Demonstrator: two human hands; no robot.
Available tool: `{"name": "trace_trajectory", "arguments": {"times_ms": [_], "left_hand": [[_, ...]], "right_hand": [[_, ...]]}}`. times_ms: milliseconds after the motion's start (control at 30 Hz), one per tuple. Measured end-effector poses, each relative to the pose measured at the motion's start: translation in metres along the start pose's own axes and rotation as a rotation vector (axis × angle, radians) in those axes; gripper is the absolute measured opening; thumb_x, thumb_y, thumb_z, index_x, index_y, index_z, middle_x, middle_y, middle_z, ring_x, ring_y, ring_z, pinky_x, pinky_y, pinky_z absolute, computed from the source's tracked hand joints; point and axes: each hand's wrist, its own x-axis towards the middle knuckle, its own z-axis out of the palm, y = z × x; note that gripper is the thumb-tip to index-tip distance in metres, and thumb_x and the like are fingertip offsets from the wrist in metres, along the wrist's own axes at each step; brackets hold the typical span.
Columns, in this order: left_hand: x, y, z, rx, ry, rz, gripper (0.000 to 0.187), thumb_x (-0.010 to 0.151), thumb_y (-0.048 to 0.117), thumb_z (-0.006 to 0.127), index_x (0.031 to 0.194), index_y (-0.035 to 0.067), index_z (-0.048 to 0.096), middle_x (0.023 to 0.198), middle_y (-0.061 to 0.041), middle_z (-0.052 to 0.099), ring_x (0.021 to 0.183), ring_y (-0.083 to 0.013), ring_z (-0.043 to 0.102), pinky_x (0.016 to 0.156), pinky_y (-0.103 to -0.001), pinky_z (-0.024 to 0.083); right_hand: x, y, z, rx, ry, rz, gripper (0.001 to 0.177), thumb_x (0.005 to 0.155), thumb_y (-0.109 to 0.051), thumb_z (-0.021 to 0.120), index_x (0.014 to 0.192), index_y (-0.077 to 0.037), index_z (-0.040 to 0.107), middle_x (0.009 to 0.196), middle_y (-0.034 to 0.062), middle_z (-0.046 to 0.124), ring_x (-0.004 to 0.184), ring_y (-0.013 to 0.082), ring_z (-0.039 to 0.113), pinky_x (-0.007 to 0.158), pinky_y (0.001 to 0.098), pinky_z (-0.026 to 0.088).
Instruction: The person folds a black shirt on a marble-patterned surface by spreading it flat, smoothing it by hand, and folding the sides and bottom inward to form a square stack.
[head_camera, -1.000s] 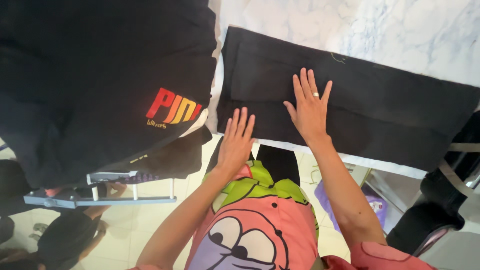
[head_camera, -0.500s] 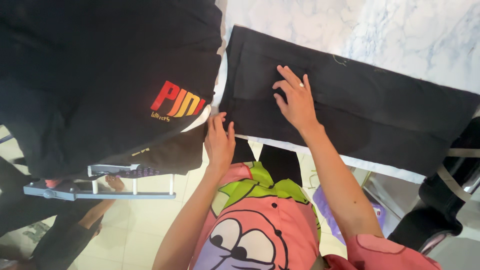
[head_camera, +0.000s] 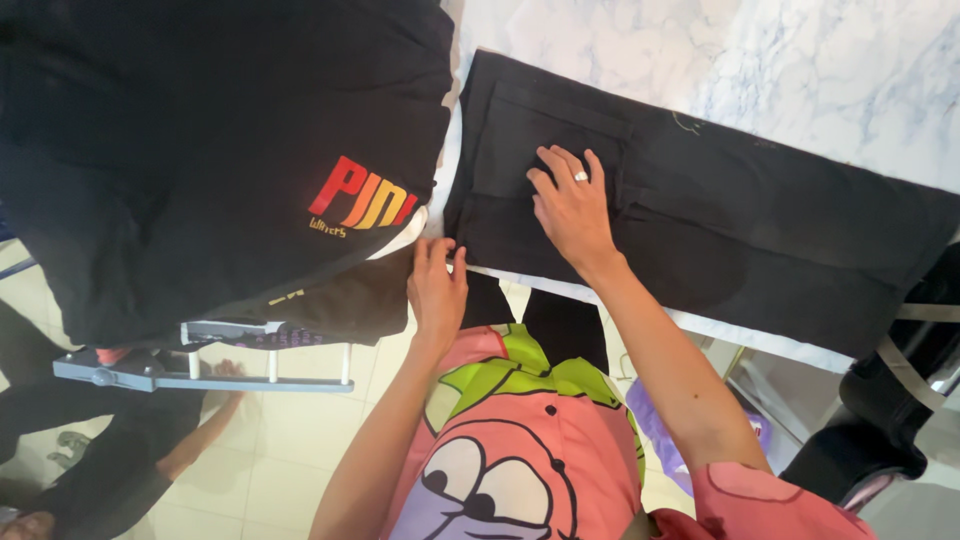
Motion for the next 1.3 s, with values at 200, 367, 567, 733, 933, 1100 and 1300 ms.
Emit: {"name": "trace_trajectory", "arguments": {"times_ms": [200, 367, 567, 733, 933, 1100, 1300], "left_hand": [[-0.001, 0.0, -0.001, -0.055, 0.0, -0.018, 0.014, 0.098, 0.014, 0.067, 0.104, 0.002, 0.063, 0.112, -0.016, 0.062, 0.074, -0.0352, 0.069, 0.068, -0.048, 0.052], [-0.001, -0.004, -0.002, -0.14, -0.022, -0.003, 0.012, 0.1, 0.01, 0.064, 0.104, 0.0, 0.059, 0.109, -0.016, 0.06, 0.075, -0.0329, 0.07, 0.068, -0.047, 0.052], [-0.002, -0.001, -0.007, -0.085, -0.026, 0.016, 0.011, 0.099, 0.01, 0.064, 0.104, 0.001, 0.06, 0.105, -0.016, 0.061, 0.07, -0.0327, 0.068, 0.065, -0.047, 0.051], [-0.005, 0.006, -0.002, -0.026, 0.1, 0.153, 0.018, 0.097, 0.01, 0.067, 0.109, 0.0, 0.059, 0.107, -0.015, 0.061, 0.093, -0.0373, 0.069, 0.074, -0.045, 0.055], [0.011, 0.031, 0.021, -0.002, -0.012, 0.478, 0.03, 0.099, 0.011, 0.07, 0.127, 0.005, 0.061, 0.126, -0.012, 0.064, 0.115, -0.0345, 0.064, 0.097, -0.042, 0.055], [0.077, 0.062, 0.057, 0.037, -0.151, 0.638, 0.066, 0.1, 0.023, 0.069, 0.156, 0.001, 0.04, 0.164, -0.018, 0.037, 0.155, -0.0413, 0.031, 0.126, -0.056, 0.03], [0.125, 0.068, 0.077, 0.294, -0.239, 0.528, 0.081, 0.102, 0.042, 0.065, 0.162, 0.002, 0.029, 0.171, -0.018, 0.014, 0.158, -0.0427, 0.009, 0.127, -0.061, 0.013]], "right_hand": [[0.012, 0.009, -0.004, 0.137, 0.092, -0.075, 0.02, 0.084, 0.001, 0.076, 0.099, -0.004, 0.063, 0.125, 0.0116, 0.065, 0.123, 0.0321, 0.059, 0.105, 0.0479, 0.048], [-0.001, 0.0, -0.02, 0.282, 0.133, -0.074, 0.02, 0.083, 0.005, 0.074, 0.097, -0.002, 0.06, 0.12, 0.0103, 0.068, 0.118, 0.0313, 0.064, 0.098, 0.0421, 0.053], [-0.006, -0.001, -0.018, 0.292, 0.094, -0.067, 0.02, 0.083, 0.004, 0.075, 0.096, -0.003, 0.061, 0.121, 0.0107, 0.068, 0.116, 0.0309, 0.064, 0.103, 0.0438, 0.052], [-0.01, -0.001, -0.023, 0.287, 0.062, -0.073, 0.021, 0.084, -0.004, 0.078, 0.101, -0.004, 0.065, 0.126, 0.0127, 0.067, 0.118, 0.032, 0.063, 0.11, 0.0499, 0.046], [-0.036, 0.028, -0.025, 0.225, 0.17, 0.178, 0.028, 0.092, -0.006, 0.077, 0.119, -0.007, 0.069, 0.146, 0.0139, 0.061, 0.14, 0.0344, 0.055, 0.122, 0.0528, 0.038], [-0.062, 0.055, -0.018, 0.145, 0.142, 0.366, 0.05, 0.092, -0.008, 0.076, 0.139, -0.002, 0.061, 0.155, 0.0249, 0.05, 0.143, 0.042, 0.045, 0.116, 0.0562, 0.03], [-0.067, 0.072, -0.012, 0.225, 0.041, 0.588, 0.048, 0.099, -0.018, 0.074, 0.143, -0.01, 0.057, 0.157, 0.0081, 0.052, 0.149, 0.0303, 0.047, 0.128, 0.0517, 0.036]]}}
